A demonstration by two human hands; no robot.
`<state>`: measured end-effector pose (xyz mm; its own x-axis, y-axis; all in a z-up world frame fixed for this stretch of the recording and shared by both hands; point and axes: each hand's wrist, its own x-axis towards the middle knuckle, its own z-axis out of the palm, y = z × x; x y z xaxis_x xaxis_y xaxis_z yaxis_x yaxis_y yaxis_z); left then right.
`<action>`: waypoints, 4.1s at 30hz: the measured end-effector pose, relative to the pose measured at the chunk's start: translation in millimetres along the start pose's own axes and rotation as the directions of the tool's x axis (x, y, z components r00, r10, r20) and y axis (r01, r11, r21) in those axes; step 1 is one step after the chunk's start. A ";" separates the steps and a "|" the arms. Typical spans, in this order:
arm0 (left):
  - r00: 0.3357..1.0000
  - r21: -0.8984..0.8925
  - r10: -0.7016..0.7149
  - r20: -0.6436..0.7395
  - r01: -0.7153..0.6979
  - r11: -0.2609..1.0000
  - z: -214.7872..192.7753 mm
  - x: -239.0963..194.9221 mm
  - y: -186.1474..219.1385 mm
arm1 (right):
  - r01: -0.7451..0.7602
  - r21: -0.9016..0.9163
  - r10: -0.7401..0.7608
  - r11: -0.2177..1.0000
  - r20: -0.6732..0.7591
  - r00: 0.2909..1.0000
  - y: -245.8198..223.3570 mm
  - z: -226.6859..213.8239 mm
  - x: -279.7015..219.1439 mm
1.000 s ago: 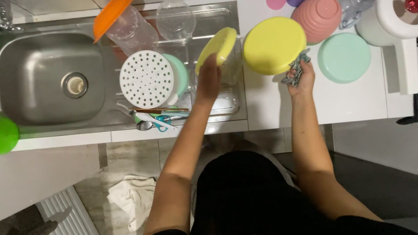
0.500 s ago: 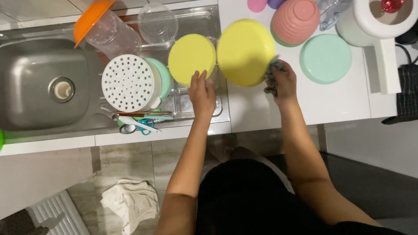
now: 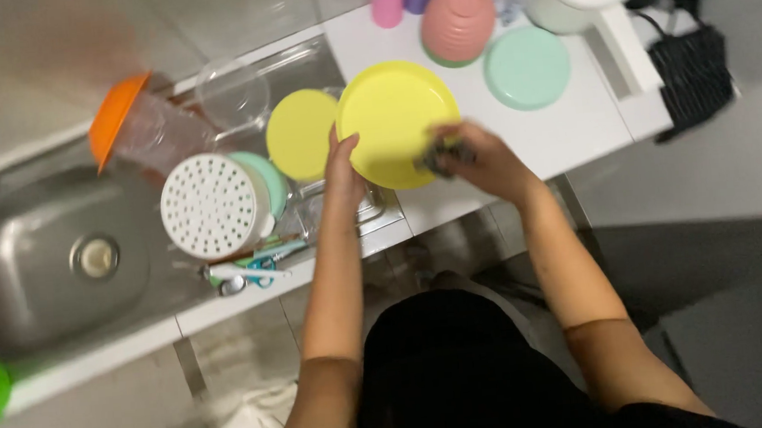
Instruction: Wiping and cleaning various kitchen dishes and plastic containers using a cloth.
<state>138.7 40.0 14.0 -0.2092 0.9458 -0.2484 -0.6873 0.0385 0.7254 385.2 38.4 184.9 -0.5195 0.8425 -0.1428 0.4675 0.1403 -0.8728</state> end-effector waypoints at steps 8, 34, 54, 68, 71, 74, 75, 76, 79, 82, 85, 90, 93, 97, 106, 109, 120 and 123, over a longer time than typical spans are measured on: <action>0.946 -0.154 -0.111 0.303 0.164 0.974 35.5 -43.4 -49.0 | 0.103 -0.474 -0.413 0.875 -0.618 0.669 75.4 125.3 24.9; 0.441 0.356 -0.356 0.824 0.085 0.931 83.8 -189.5 -28.1 | -0.422 -0.489 -0.401 0.764 -0.871 0.283 47.7 59.4 -187.4; 0.664 0.221 -0.480 0.573 0.438 0.871 125.4 -218.5 -105.4 | -0.396 -0.369 0.003 0.841 -0.729 0.685 40.9 131.7 -237.4; 0.674 0.124 -0.533 0.511 0.555 0.822 124.7 -213.8 -103.2 | -0.347 -0.634 -0.096 0.691 -0.556 0.826 37.8 96.4 -276.7; 0.674 0.168 -0.586 0.449 0.580 0.797 121.9 -206.7 -118.5 | -0.168 -0.629 -0.233 0.759 -0.503 0.833 41.0 119.8 -271.0; 0.616 0.347 -0.602 0.509 0.493 0.798 123.6 -203.5 -98.9 | -0.128 -0.450 -0.174 0.884 -0.571 0.802 56.7 118.5 -270.5; 0.571 0.483 -0.611 0.549 0.381 0.789 126.2 -204.8 -87.4 | -0.112 -0.273 -0.074 0.955 -0.588 0.805 61.9 115.3 -272.2; 0.574 0.481 -0.611 0.546 0.382 0.789 118.0 -198.4 -89.7 | -0.110 -0.272 -0.074 0.956 -0.585 0.808 63.4 106.8 -278.5; 0.730 0.727 -0.298 0.615 -0.379 0.573 93.4 -177.5 -97.9 | -0.102 0.201 0.209 0.974 -0.633 0.745 77.7 81.1 -294.1; 0.614 0.632 -0.442 0.655 -0.123 0.765 70.5 -165.7 -103.3 | 0.018 0.376 0.254 0.926 -0.661 0.706 105.2 63.0 -304.0; 0.510 0.563 -0.580 0.635 0.209 0.800 75.3 -180.5 -83.4 | 0.058 0.465 0.380 0.883 -0.783 0.492 106.8 56.8 -298.7; 0.481 0.634 -0.577 0.660 0.054 0.771 98.0 -200.8 -89.0 | -0.197 -0.447 -0.327 0.873 -0.835 0.443 66.6 91.7 -260.7; 0.454 0.493 -0.295 0.841 -0.416 0.764 82.5 -197.2 -117.9 | -0.147 -0.613 -0.411 0.776 -0.669 0.620 62.6 105.2 -246.2; 0.542 0.527 -0.372 0.753 -0.159 0.835 84.7 -214.4 -111.3 | -0.348 -0.710 -0.408 0.612 -0.661 0.630 113.8 63.3 -241.1; 0.418 0.672 -0.548 0.724 -0.247 0.698 95.2 -198.3 -88.6 | -0.262 -0.488 -0.352 0.833 -0.831 0.429 61.3 52.9 -231.1; 0.505 0.752 -0.571 0.647 -0.296 0.589 78.7 -186.3 -112.8 | -0.232 -0.630 -0.421 0.742 -0.706 0.570 34.4 69.8 -215.8; 0.696 0.158 -0.459 0.553 0.453 0.878 79.8 -203.9 -94.0 | -0.357 -0.309 -0.197 0.881 -0.927 0.318 94.0 128.7 -179.6; 0.724 0.067 -0.385 0.573 0.426 0.902 64.8 -189.7 -108.6 | -0.371 -0.463 -0.243 0.805 -0.828 0.506 75.4 163.0 -187.6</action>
<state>298.1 -122.7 24.0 0.5116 0.8544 -0.0909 -0.6623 0.4595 0.5918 401.3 -193.9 69.8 0.2158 0.8228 0.5257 0.9003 0.0408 -0.4333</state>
